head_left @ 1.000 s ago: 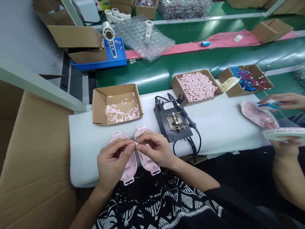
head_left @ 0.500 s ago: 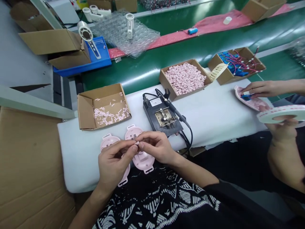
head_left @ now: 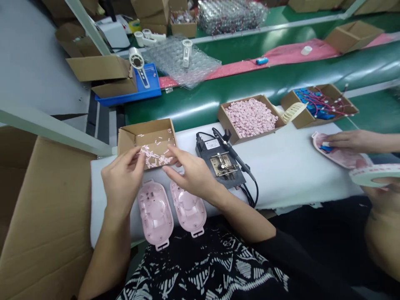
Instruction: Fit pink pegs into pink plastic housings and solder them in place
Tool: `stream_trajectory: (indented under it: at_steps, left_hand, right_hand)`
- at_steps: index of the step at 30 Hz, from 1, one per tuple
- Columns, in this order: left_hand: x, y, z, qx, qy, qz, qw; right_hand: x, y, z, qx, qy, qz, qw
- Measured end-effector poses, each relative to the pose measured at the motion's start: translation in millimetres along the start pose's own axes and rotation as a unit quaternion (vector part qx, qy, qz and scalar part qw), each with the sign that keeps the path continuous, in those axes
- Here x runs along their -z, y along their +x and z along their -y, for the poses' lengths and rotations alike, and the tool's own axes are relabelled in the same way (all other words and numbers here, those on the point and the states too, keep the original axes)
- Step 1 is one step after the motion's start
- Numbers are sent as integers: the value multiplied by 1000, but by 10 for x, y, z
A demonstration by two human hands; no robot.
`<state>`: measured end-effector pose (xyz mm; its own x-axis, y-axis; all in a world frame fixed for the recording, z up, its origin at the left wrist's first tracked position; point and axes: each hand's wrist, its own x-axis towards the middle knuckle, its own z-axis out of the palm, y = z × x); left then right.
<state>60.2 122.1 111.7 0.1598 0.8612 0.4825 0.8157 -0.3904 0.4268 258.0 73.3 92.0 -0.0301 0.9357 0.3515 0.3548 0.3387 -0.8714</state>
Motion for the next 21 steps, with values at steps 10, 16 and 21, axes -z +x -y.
stream_trajectory:
  at_steps: [10,16,21]
  left_hand:
    - [-686,728,61,-78,125,391,908]
    - [-1009,972,55,-119,138,484,856]
    - [-788,1195,161,-107,108,504,850]
  right_hand:
    - [432,-702,-292,125,-137,-74,980]
    - [431,-981,-422,131,-156,-59,977]
    - [399,-957,-460,126,-154,-94,976]
